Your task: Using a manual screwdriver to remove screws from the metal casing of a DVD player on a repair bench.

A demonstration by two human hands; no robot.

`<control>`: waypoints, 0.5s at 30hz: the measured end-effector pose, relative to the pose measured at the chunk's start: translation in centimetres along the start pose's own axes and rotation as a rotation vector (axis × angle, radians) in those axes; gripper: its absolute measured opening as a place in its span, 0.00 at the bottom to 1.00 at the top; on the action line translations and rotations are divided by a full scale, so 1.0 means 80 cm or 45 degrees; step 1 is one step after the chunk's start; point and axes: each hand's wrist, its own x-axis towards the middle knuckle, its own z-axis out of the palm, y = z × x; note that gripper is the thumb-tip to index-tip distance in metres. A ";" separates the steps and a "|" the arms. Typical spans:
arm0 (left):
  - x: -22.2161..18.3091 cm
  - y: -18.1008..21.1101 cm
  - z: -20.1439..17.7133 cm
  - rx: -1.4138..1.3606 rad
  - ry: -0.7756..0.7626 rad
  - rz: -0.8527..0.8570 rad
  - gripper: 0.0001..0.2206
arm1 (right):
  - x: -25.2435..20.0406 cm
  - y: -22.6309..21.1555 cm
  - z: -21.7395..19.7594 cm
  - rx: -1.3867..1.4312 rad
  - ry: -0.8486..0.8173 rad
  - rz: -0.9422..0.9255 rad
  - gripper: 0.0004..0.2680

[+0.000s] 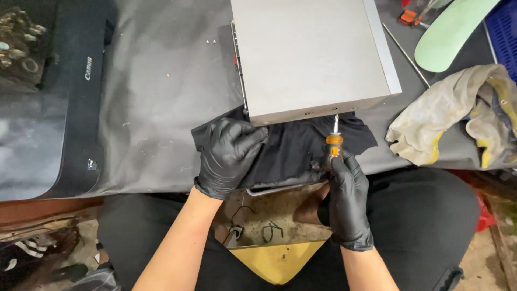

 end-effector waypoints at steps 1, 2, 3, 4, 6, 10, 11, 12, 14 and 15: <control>-0.003 -0.001 0.001 -0.003 -0.010 -0.003 0.06 | -0.002 -0.001 0.000 -0.001 0.005 0.010 0.06; -0.005 -0.003 0.004 0.052 -0.034 -0.012 0.05 | -0.002 -0.002 0.000 -0.022 -0.005 0.030 0.07; -0.007 -0.004 0.006 0.108 -0.057 -0.020 0.05 | -0.002 -0.004 -0.001 -0.043 -0.014 0.051 0.08; -0.007 -0.005 0.008 0.106 -0.064 -0.021 0.05 | -0.003 -0.007 0.000 -0.043 -0.010 0.057 0.08; -0.007 -0.007 0.012 0.228 -0.062 0.024 0.05 | -0.005 -0.014 0.001 -0.138 -0.018 0.066 0.07; -0.006 -0.002 0.020 0.329 -0.060 -0.010 0.05 | -0.005 0.000 -0.002 -0.055 -0.036 0.161 0.08; -0.005 -0.002 0.022 0.331 -0.042 -0.005 0.06 | -0.008 -0.008 0.001 -0.098 -0.032 0.152 0.07; -0.003 -0.002 0.024 0.330 -0.024 0.002 0.07 | -0.011 -0.016 0.003 -0.141 -0.024 0.141 0.07; -0.003 -0.004 0.029 0.335 -0.011 0.004 0.06 | -0.013 -0.026 0.009 -0.112 -0.014 0.170 0.07; -0.004 -0.005 0.031 0.344 0.007 0.003 0.06 | -0.014 -0.031 0.012 -0.084 -0.009 0.195 0.07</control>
